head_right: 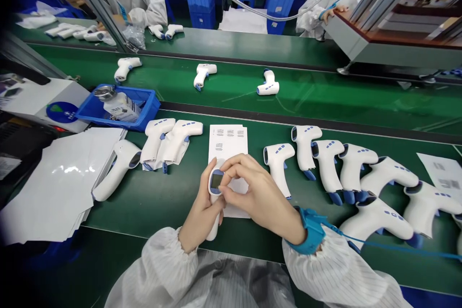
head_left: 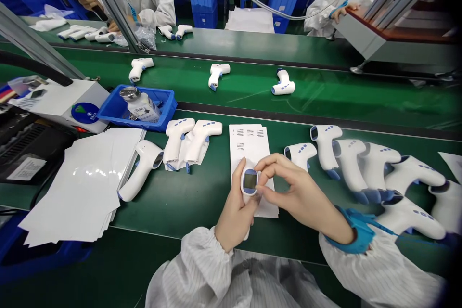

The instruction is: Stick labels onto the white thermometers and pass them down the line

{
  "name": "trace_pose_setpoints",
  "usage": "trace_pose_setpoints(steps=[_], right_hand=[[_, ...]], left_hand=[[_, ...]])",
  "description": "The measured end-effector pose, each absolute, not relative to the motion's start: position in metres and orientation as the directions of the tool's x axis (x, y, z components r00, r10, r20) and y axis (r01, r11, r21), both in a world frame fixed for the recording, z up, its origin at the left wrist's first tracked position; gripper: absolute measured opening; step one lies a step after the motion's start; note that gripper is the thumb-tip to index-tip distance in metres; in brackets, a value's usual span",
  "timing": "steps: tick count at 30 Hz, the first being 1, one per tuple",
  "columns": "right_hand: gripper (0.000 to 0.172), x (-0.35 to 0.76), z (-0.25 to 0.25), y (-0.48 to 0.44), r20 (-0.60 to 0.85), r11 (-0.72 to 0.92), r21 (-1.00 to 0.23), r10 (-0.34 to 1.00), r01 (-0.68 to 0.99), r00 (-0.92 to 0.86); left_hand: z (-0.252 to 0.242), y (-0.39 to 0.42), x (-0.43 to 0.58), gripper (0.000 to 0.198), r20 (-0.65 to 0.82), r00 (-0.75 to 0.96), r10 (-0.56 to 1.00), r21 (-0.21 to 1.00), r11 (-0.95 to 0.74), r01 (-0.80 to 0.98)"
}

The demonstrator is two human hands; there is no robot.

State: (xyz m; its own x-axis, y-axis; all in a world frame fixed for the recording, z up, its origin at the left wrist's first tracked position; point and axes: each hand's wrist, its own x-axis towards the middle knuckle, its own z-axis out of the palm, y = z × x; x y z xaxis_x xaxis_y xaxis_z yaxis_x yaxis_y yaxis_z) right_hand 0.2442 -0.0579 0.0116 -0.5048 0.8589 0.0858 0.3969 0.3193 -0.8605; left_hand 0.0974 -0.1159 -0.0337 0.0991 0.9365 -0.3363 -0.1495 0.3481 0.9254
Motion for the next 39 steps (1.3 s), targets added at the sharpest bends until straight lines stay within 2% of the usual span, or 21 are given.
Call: trace_pose_setpoints(steps=[5,15,22,27,31,39], right_hand=[[0.011,0.237,0.005,-0.05,0.061,0.258,-0.887,0.887,0.383,-0.457],[0.01,0.231,0.002,-0.048,0.045,0.207,-0.897,0.921,0.39,-0.386],[0.013,0.229,0.002,-0.048,0.037,0.196,-0.902,0.923,0.385,-0.384],[0.014,0.229,0.003,-0.048,0.041,0.2,-0.902,0.922,0.382,-0.385],[0.014,0.229,0.003,-0.047,0.05,0.211,-0.903,0.917,0.375,-0.395],[0.015,0.228,0.002,-0.047,0.073,0.228,-0.902,0.917,0.366,-0.393]], left_hand=[[-0.046,-0.119,0.1,0.073,-0.287,0.054,0.956,0.955,0.29,-0.065],[-0.043,-0.12,0.099,0.077,-0.28,0.058,0.958,0.956,0.284,-0.069],[-0.036,-0.118,0.098,0.077,-0.354,0.128,0.926,0.914,0.372,-0.161],[-0.033,-0.117,0.097,0.08,-0.357,0.157,0.921,0.907,0.382,-0.175],[-0.034,-0.117,0.097,0.071,-0.377,0.137,0.916,0.89,0.399,-0.222],[-0.029,-0.115,0.097,0.067,-0.449,0.164,0.878,0.862,0.474,-0.178]])
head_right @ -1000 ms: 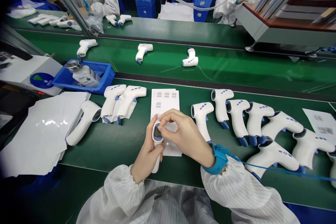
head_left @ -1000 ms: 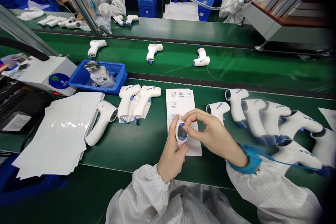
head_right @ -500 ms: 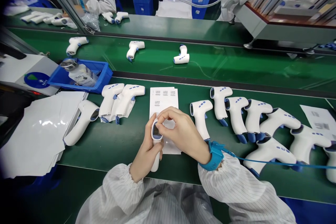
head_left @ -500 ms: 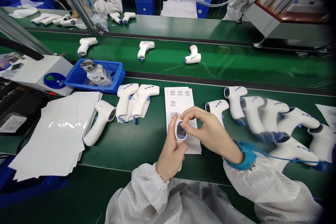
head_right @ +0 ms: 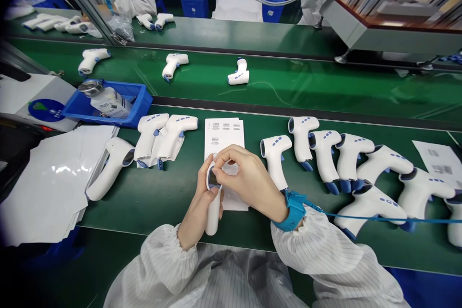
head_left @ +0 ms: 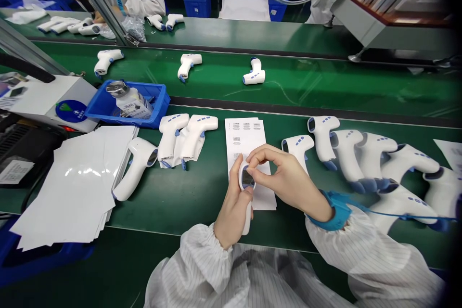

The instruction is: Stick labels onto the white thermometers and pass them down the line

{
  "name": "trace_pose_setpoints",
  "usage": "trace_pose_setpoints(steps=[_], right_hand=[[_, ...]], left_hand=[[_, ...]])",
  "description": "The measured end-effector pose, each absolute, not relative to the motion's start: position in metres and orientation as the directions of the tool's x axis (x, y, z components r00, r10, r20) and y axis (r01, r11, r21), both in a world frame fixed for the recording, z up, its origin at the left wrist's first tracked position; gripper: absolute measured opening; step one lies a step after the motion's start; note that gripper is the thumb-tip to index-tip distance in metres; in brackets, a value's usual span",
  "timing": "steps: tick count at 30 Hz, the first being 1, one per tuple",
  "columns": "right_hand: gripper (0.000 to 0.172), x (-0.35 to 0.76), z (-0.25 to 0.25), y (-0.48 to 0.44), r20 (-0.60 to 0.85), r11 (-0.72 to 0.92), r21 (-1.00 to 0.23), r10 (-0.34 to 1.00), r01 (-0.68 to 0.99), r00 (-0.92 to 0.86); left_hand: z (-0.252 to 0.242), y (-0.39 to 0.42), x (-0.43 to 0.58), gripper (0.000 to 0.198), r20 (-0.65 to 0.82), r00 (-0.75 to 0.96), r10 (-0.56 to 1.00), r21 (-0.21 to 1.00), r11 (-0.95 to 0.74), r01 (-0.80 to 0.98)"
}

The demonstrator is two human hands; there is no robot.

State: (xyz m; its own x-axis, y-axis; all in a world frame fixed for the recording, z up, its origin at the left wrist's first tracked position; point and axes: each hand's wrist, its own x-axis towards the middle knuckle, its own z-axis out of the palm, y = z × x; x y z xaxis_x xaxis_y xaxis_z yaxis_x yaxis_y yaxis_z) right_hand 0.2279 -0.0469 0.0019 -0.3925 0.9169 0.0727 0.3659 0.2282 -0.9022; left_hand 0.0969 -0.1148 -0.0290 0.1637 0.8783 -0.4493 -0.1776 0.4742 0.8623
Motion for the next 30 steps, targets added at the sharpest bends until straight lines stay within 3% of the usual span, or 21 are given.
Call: trace_pose_setpoints(steps=[15,21,26,30], right_hand=[[0.017,0.226,-0.004,-0.047,0.145,0.298,-0.884,0.907,0.359,-0.396],[0.01,0.226,-0.014,-0.051,0.247,0.423,-0.799,0.879,0.428,-0.407],[0.034,0.228,-0.02,-0.051,0.234,0.449,-0.811,0.837,0.376,-0.494],[0.021,0.228,-0.022,-0.048,0.301,0.488,-0.79,0.835,0.37,-0.46]], left_hand=[[-0.026,-0.116,0.096,0.062,-0.472,0.186,0.862,0.855,0.499,-0.141],[-0.03,-0.115,0.096,0.062,-0.447,0.185,0.875,0.852,0.48,-0.208],[-0.038,-0.116,0.095,0.061,-0.427,0.159,0.89,0.848,0.455,-0.27],[-0.039,-0.117,0.095,0.06,-0.416,0.163,0.895,0.854,0.446,-0.269]])
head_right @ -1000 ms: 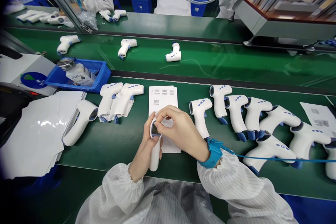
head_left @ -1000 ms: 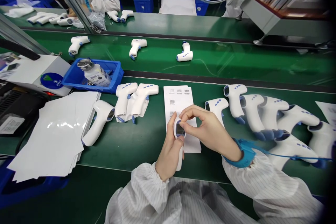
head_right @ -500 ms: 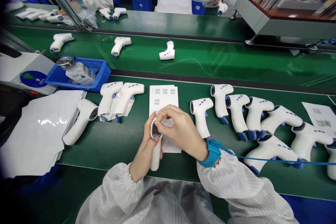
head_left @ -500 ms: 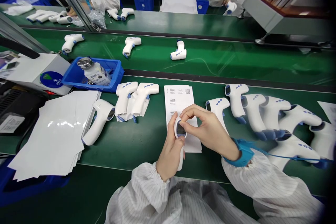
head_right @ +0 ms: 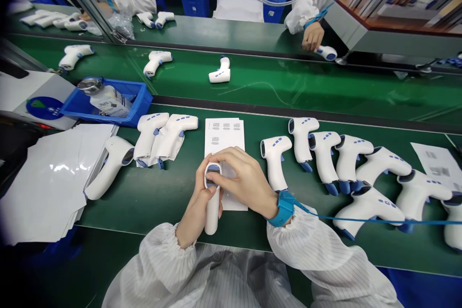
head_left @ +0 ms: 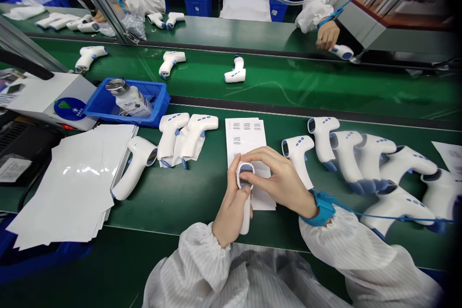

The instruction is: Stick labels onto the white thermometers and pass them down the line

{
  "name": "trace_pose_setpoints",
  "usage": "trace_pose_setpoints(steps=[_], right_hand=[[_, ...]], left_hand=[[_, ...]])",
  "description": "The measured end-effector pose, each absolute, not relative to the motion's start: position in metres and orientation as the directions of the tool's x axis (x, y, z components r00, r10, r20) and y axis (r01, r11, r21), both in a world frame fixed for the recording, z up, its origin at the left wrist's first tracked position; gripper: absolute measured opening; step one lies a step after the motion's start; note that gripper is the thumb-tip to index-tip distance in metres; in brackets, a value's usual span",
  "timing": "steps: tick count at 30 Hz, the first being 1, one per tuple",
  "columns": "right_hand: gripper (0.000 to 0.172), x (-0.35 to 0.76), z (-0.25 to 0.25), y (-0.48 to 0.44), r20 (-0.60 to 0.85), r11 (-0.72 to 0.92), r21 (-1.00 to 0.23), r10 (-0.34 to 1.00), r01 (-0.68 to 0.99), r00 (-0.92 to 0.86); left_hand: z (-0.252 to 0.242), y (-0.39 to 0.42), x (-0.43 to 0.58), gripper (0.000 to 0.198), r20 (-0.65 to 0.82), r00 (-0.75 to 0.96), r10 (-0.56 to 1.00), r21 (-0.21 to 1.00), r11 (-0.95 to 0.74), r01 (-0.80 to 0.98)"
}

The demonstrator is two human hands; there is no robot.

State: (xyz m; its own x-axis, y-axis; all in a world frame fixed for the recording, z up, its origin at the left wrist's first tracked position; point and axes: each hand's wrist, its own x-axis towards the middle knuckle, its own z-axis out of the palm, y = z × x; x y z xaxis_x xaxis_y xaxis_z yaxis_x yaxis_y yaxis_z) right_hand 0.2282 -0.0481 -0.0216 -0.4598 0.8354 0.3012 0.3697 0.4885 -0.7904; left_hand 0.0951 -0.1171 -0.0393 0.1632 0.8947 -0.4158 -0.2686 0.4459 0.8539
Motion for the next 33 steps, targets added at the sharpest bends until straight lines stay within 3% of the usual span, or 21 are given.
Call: trace_pose_setpoints(steps=[4,10,13,20,24,28,33], right_hand=[[0.009,0.229,-0.019,-0.046,0.328,0.493,-0.792,0.841,0.361,-0.429],[0.013,0.235,-0.018,-0.048,0.015,0.09,-0.962,0.961,0.26,-0.276],[0.009,0.236,-0.019,-0.054,0.075,0.157,-0.937,0.963,0.312,-0.26],[0.012,0.23,-0.013,-0.065,0.333,0.478,-0.791,0.86,0.382,-0.388],[0.03,0.228,-0.017,-0.058,0.277,0.439,-0.793,0.878,0.423,-0.391],[0.005,0.225,-0.021,-0.051,0.276,0.425,-0.815,0.883,0.394,-0.38],[0.007,0.219,-0.014,-0.048,0.314,0.432,-0.797,0.893,0.423,-0.322]], left_hand=[[-0.035,-0.117,0.096,0.061,-0.426,0.159,0.891,0.849,0.454,-0.271],[-0.029,-0.115,0.095,0.064,-0.465,0.175,0.868,0.83,0.496,-0.255],[-0.03,-0.116,0.095,0.063,-0.465,0.166,0.87,0.832,0.493,-0.252],[-0.031,-0.116,0.096,0.062,-0.441,0.175,0.88,0.85,0.472,-0.235],[-0.033,-0.118,0.097,0.063,-0.429,0.153,0.89,0.85,0.455,-0.266],[-0.033,-0.117,0.097,0.063,-0.429,0.15,0.891,0.841,0.455,-0.293],[-0.026,-0.117,0.094,0.081,-0.391,0.171,0.904,0.836,0.427,-0.346]])
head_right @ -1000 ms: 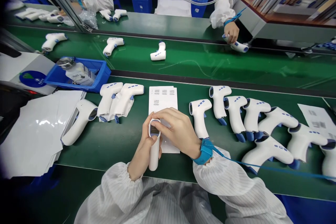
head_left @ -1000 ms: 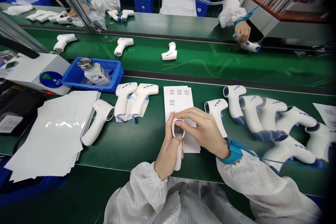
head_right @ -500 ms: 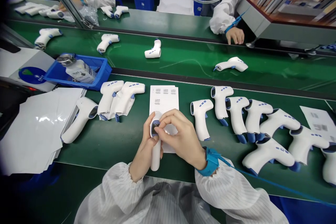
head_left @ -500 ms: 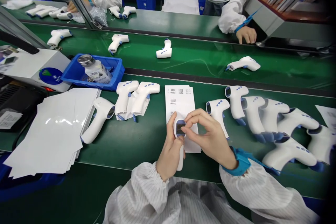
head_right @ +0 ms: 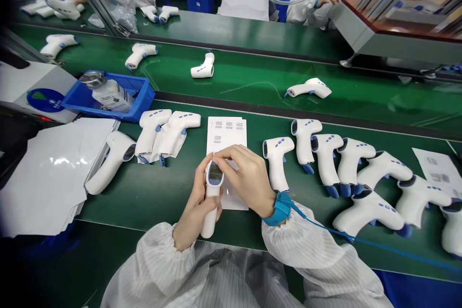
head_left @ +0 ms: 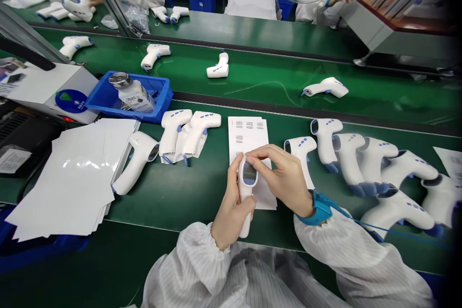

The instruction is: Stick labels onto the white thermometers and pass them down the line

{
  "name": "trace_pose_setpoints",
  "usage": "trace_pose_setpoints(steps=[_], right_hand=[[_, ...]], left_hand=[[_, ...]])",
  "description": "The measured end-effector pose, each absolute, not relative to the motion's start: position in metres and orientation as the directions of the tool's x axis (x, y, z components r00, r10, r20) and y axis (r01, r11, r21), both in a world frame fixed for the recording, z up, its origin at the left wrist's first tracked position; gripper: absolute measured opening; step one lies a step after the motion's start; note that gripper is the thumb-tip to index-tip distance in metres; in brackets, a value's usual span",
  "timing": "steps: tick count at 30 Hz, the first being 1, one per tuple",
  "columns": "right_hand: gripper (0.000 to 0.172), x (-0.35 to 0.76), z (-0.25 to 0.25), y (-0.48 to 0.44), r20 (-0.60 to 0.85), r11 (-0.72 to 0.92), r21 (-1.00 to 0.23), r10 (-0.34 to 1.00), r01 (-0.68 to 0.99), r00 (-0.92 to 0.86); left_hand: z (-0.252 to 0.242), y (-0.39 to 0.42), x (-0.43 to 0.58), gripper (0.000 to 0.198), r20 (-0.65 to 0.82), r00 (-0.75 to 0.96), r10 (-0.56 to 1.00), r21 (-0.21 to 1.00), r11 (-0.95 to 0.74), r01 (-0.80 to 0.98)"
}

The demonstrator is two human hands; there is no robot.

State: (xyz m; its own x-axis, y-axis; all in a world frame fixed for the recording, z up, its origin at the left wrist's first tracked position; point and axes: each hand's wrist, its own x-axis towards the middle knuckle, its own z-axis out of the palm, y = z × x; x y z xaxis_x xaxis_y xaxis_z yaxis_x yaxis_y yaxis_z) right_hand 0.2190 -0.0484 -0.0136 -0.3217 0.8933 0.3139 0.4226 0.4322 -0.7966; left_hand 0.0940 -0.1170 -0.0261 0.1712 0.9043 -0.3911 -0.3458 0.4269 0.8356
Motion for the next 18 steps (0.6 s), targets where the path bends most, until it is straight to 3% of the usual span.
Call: trace_pose_setpoints(steps=[3,7,9,13,18], right_hand=[[0.008,0.214,-0.006,-0.049,0.228,0.333,-0.876,0.923,0.347,-0.311],[0.056,0.207,0.004,-0.054,0.082,0.219,-0.938,0.892,0.267,-0.444],[0.069,0.206,0.007,-0.058,-0.012,0.102,-0.974,0.87,0.203,-0.493],[0.048,0.203,0.014,-0.06,-0.173,-0.187,-0.981,0.739,0.049,-0.651],[0.041,0.196,0.018,-0.05,-0.239,-0.236,-0.967,0.703,0.097,-0.67]], left_hand=[[-0.019,-0.118,0.091,0.087,-0.319,0.12,0.94,0.892,0.341,-0.296],[-0.009,-0.113,0.085,0.076,-0.155,-0.012,0.988,0.958,0.147,-0.245],[-0.004,-0.109,0.084,0.075,-0.063,-0.068,0.996,0.97,0.046,-0.237],[0.004,-0.101,0.08,0.084,-0.041,-0.045,0.998,0.955,0.026,-0.295],[0.002,-0.092,0.07,0.093,-0.095,0.042,0.995,0.892,0.103,-0.44]])
